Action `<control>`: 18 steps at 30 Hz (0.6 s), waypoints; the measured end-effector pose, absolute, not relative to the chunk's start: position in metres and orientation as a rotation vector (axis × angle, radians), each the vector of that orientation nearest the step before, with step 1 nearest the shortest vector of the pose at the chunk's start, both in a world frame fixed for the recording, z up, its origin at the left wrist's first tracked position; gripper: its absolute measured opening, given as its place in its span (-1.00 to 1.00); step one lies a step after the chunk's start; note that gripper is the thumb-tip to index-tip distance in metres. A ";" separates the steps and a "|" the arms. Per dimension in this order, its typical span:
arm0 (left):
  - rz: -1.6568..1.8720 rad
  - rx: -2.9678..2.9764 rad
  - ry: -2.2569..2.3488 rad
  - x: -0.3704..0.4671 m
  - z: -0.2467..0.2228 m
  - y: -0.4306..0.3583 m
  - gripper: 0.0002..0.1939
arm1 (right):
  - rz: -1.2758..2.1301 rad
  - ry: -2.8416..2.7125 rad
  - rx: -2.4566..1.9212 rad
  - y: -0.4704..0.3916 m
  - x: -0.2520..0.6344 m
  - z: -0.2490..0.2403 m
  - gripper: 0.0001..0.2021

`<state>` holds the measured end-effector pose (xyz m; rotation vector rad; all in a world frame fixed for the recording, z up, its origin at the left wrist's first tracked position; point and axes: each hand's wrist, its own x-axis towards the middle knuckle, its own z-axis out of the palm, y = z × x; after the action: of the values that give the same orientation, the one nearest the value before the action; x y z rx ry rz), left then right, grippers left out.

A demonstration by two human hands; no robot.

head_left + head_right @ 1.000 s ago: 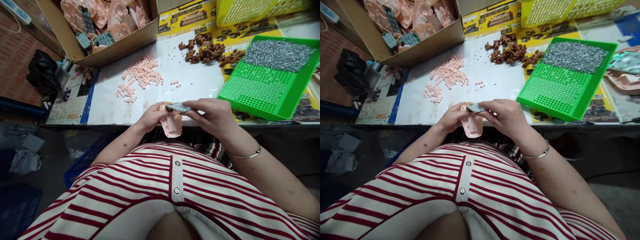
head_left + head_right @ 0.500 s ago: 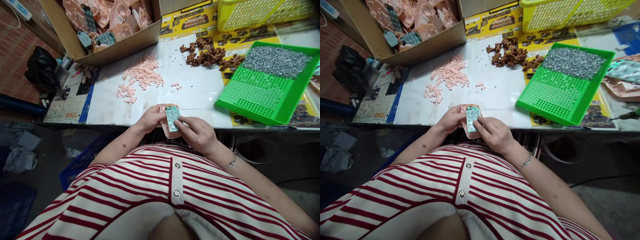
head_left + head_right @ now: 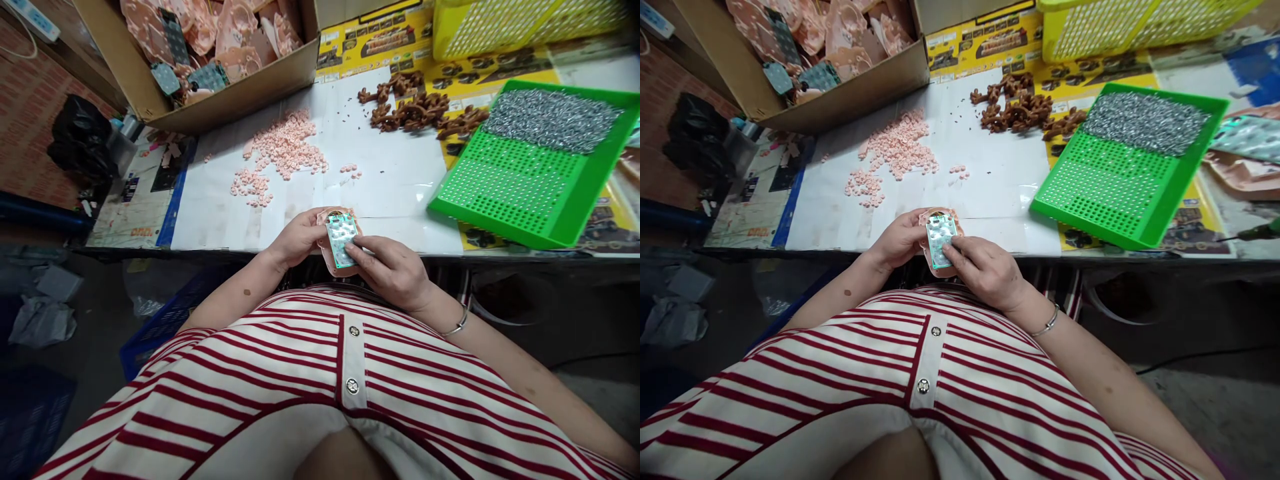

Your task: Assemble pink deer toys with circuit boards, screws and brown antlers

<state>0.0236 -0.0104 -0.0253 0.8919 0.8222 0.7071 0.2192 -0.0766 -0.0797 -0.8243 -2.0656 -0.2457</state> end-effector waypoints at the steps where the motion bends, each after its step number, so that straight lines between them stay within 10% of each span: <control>1: 0.709 0.900 0.817 0.023 -0.025 -0.011 -0.66 | -0.235 -2.054 -0.821 -0.077 0.219 -0.081 -0.48; 18: 0.715 0.916 0.821 0.021 -0.029 -0.011 -0.64 | -0.133 -2.006 -0.827 -0.080 0.216 -0.078 -0.57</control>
<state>0.0210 -0.0107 -0.0291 0.9165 0.8210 0.7146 0.2163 -0.0796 -0.0781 -0.8266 -2.0062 -0.1334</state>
